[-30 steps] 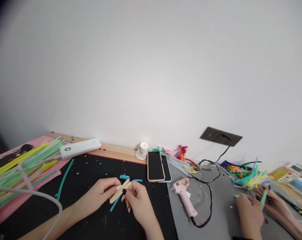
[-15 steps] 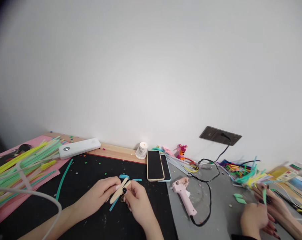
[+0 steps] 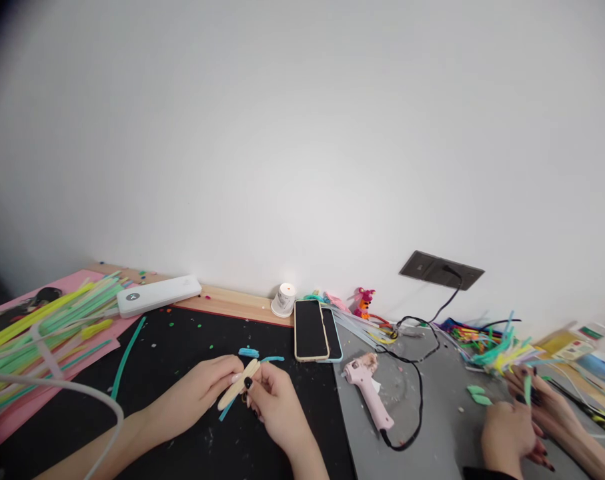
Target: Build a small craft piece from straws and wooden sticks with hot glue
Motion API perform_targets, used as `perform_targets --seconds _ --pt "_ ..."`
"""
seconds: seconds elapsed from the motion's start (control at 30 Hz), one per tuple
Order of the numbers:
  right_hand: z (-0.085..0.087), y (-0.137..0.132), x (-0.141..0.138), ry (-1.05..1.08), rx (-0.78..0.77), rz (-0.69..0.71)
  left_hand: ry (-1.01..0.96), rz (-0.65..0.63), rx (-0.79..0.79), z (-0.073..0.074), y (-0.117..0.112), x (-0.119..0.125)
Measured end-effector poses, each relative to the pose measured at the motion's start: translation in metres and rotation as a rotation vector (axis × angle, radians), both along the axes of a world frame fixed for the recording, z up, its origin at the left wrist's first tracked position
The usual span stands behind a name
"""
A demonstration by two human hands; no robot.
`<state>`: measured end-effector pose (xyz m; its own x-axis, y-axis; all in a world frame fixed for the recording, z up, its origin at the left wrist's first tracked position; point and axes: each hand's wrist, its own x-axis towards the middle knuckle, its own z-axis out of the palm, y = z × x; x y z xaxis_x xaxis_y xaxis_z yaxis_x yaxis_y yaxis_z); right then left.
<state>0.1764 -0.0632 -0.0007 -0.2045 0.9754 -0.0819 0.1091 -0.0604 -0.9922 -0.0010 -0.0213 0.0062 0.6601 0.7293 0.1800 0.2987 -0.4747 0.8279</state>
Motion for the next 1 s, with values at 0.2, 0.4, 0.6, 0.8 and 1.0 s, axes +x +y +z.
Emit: perform_targets --seconds 0.2,0.4,0.6,0.8,1.0 --pt "0.0056 -0.0004 -0.0007 -0.041 -0.009 0.019 0.070 -0.017 0.009 0.0053 -0.0019 -0.0016" --pt "0.0060 -0.0023 0.0016 -0.065 0.010 0.065 0.116 -0.034 -0.008 0.0077 -0.0043 -0.0022" --pt "0.0017 -0.0042 0.0006 -0.066 -0.020 0.111 0.130 -0.030 -0.034 0.0062 -0.0052 -0.0007" --pt "0.0034 -0.0051 -0.0004 -0.060 -0.008 0.148 0.150 -0.037 -0.015 0.0069 -0.0054 -0.0004" --pt "0.0087 -0.0075 -0.0018 -0.006 0.022 0.181 0.138 -0.017 -0.018 0.0032 -0.0041 -0.0004"
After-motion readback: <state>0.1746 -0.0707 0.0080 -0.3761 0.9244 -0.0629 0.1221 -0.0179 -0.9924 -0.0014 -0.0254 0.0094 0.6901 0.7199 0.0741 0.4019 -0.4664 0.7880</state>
